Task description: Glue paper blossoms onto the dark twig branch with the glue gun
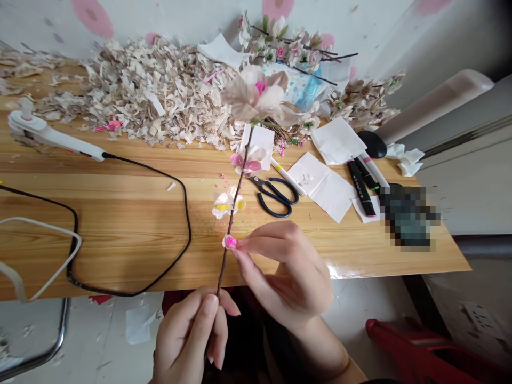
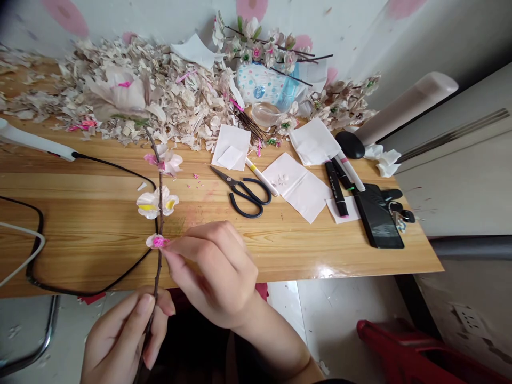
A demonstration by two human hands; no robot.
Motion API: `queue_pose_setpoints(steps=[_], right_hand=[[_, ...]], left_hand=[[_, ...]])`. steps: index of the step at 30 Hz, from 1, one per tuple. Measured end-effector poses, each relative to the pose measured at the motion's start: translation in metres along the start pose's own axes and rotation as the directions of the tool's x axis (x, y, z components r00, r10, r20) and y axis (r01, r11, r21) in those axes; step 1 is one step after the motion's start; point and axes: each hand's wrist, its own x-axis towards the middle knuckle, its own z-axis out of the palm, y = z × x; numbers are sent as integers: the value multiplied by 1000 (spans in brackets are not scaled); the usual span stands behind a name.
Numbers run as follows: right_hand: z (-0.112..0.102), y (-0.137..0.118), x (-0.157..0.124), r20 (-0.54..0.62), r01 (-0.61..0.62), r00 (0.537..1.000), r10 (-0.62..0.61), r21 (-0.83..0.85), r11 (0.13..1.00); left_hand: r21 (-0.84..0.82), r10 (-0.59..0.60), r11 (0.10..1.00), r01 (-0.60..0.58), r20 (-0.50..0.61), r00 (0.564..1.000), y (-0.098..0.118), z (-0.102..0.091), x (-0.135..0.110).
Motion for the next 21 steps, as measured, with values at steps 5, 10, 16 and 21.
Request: queue_pose_setpoints(steps=[5,10,16,21], right_hand=[[-1,0,1,-5,25,1000,-25,5,1000],[-2,2,-2,-2,17,1000,-17,23,1000],[-2,4,-2,-13,46,999,-46,23,999],[-3,1,-2,-9,-7,1000,7,11,1000]], left_hand=[[-3,-14,1000,15,10,1000,-1,-1,-1],[17,-9,1000,8,18,1000,0,-1,-1],[46,-7,999,5,45,999,-1,-3,-1],[22,-15,1000,14,45,999,-1,-3,-1]])
